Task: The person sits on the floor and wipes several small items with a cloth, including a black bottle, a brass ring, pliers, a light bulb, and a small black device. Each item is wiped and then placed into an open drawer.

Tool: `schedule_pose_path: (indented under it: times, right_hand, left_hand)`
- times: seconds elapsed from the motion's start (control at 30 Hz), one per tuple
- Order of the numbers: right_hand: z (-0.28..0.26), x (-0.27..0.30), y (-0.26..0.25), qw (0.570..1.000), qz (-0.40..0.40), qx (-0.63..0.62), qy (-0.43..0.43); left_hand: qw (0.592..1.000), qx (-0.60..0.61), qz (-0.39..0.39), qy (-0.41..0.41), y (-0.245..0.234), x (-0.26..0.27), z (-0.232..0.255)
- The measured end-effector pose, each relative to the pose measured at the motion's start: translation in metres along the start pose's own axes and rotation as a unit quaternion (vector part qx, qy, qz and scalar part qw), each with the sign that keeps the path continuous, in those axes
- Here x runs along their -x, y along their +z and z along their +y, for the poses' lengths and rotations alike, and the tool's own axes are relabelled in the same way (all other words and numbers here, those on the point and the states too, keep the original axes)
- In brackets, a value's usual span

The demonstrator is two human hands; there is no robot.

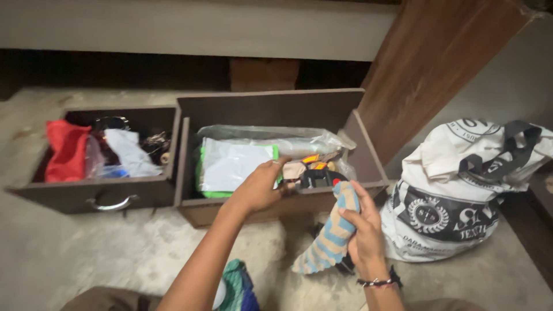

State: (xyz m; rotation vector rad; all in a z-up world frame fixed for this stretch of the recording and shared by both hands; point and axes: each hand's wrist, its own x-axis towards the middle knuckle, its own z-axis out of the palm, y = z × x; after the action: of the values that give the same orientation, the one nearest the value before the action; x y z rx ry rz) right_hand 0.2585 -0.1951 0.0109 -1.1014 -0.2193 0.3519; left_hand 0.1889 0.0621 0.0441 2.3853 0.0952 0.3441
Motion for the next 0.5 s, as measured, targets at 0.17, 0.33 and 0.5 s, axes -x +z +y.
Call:
schedule_pose_path:
  times: [0.17, 0.33, 0.5]
  right_hand:
    - [-0.004, 0.023, 0.005, 0.999, -0.044, -0.023, -0.004]
    - [-0.013, 0.044, 0.012, 0.999, -0.05, 0.004, 0.001]
    - [-0.024, 0.062, 0.017, 0.998, -0.057, -0.001, 0.004]
  left_hand:
    - [0.997, -0.011, 0.056, -0.058, -0.038, 0.089, -0.01]
    - [0.978, -0.161, -0.103, -0.083, -0.043, 0.17, -0.038]
    - [0.882, -0.271, -0.339, -0.184, -0.022, 0.222, -0.037]
